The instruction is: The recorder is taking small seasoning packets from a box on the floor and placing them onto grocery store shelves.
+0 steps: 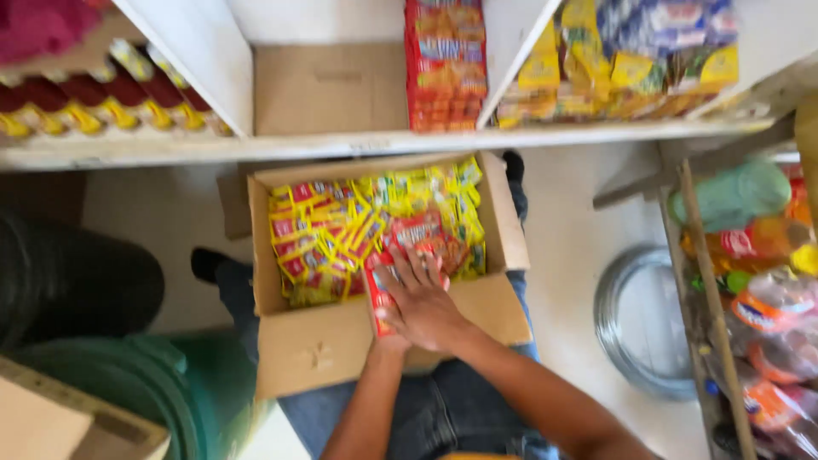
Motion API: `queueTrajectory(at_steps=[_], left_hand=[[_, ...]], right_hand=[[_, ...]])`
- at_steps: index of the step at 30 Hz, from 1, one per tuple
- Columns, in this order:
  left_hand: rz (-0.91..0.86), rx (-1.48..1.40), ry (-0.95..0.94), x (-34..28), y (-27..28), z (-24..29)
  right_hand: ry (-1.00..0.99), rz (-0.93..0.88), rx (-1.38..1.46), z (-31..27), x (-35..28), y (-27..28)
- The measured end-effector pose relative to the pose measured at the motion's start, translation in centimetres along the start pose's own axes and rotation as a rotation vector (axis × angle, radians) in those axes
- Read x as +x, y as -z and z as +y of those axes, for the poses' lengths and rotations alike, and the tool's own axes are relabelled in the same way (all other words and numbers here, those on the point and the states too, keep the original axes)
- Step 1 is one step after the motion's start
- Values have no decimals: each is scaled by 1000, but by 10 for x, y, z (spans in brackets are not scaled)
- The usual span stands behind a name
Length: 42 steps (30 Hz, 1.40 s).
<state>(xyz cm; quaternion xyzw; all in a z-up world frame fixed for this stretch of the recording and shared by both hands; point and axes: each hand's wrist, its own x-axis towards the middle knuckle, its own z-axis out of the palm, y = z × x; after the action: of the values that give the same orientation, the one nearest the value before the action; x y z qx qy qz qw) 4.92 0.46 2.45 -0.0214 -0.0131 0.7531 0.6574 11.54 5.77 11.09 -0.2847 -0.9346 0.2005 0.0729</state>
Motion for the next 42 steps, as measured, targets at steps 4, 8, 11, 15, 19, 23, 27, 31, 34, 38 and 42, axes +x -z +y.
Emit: queueTrajectory(at_steps=[4,8,11,15,19,23,27,31,34,38,42], left_hand=[[163,-24,0,-5,-16,16],[153,-57,11,4,-29,22],[103,-93,27,4,-33,30],[129,-40,-13,6,-42,37],[62,-8,31,4,-9,38],[202,99,116,15,-23,46],[301,309,141,25,-74,56],[459,675,75,18,-36,50],[514,1106,-42,18,5,50],[437,1395,-235,71,-11,49],[437,1309,-230,134,-63,50]], right_hand=[[-29,-103,-88,2,-9,11],[5,-28,-17,29,1,-2],[-65,187,186,61,-7,-30],[-704,-4,1133,65,-21,-19],[-724,20,1341,63,-29,-17],[-652,95,1320,81,-36,-18],[-636,226,1594,95,-37,-7],[-687,327,1582,112,-33,-17],[-803,349,1336,119,-31,-21],[-790,400,1230,135,-3,8],[-608,566,1234,165,34,30]])
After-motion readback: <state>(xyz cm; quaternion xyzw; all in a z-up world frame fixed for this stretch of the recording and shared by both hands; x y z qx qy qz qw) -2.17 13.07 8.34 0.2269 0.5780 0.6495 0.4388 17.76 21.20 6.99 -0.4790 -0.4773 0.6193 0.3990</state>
